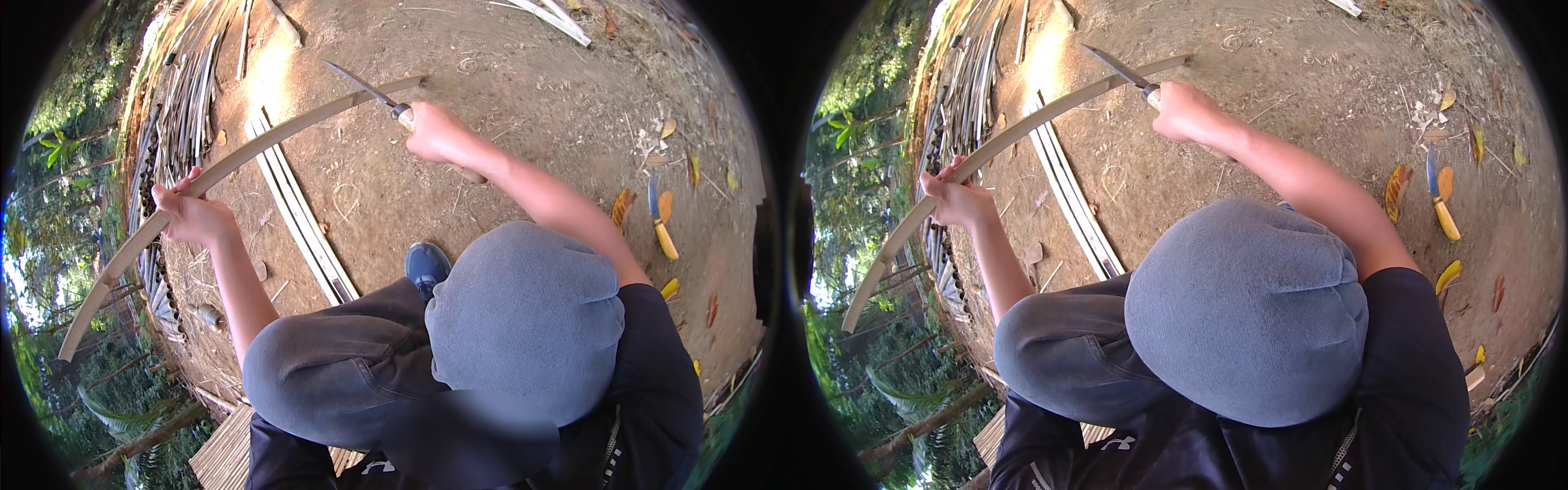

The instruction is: The person scrapes a strip of bamboo with a knife and kemudian handles the strip to check its surface.

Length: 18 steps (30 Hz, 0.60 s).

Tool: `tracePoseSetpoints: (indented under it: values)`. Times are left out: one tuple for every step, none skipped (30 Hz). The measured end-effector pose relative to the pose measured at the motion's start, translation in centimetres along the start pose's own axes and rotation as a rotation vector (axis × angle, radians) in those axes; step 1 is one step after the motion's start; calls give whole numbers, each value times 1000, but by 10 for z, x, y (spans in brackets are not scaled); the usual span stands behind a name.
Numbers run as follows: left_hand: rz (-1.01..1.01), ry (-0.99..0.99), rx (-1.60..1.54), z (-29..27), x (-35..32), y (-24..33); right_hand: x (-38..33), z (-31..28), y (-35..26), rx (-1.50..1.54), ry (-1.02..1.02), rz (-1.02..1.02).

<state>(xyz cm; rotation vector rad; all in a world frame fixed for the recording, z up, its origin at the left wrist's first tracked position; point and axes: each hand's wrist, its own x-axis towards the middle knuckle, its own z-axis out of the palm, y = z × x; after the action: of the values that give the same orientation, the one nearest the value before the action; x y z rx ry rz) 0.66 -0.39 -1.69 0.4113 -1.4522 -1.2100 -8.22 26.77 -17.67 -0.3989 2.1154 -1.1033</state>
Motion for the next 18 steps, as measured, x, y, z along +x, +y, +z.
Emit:
tracePoseSetpoints:
  values:
    - [7, 6, 7, -2, 3, 0, -6, 1, -3, -6, 4, -36]
    - [3, 9, 18, 1, 0, 4, -18, 4, -7, -11, 4, -62]
    - [0, 13, 29, 3, -2, 6, -24, 7, -6, -16, 4, -88]
    - [-11, 11, 48, 2, -4, 2, -26, 12, 4, -5, 30, -166]
    - [-22, 16, 45, 3, -4, 3, -24, 14, 13, 19, 49, -144]
    - [-26, 22, 35, 6, -4, 5, -15, 15, 24, 43, 75, -128]
    - [-31, 28, 25, 7, -3, 6, -4, 16, 33, 67, 100, -112]
    - [-24, 26, 18, 6, -2, 4, 2, 10, 34, 90, 108, -41]
    - [-17, 24, 12, 5, 1, 2, 7, 5, 35, 55, 91, -12]
    - [-11, 22, 5, 4, 3, 0, 12, 1, 36, 20, 74, 17]
    - [-7, 15, 29, 5, 0, 2, 11, 1, 33, -11, 46, 59]
    - [-4, 7, 53, 6, -3, 5, 5, 7, 32, 29, 70, 24]
    - [-1, -1, 77, 7, -6, 6, -2, 15, 30, 7, 85, -33]
    - [24, 19, 63, 7, -2, 8, -12, 20, 23, -17, 99, -102]
    - [13, 22, 65, 5, -3, 9, -16, 23, 19, -41, 113, -172]
    - [2, 26, 68, 3, -6, 9, -15, 29, 26, 10, 90, -148]
    - [-12, 21, 51, 11, -8, 8, -4, 29, 43, 18, 127, -98]
    - [1, 34, 42, 9, -4, 9, 12, 32, 60, 30, 155, -63]
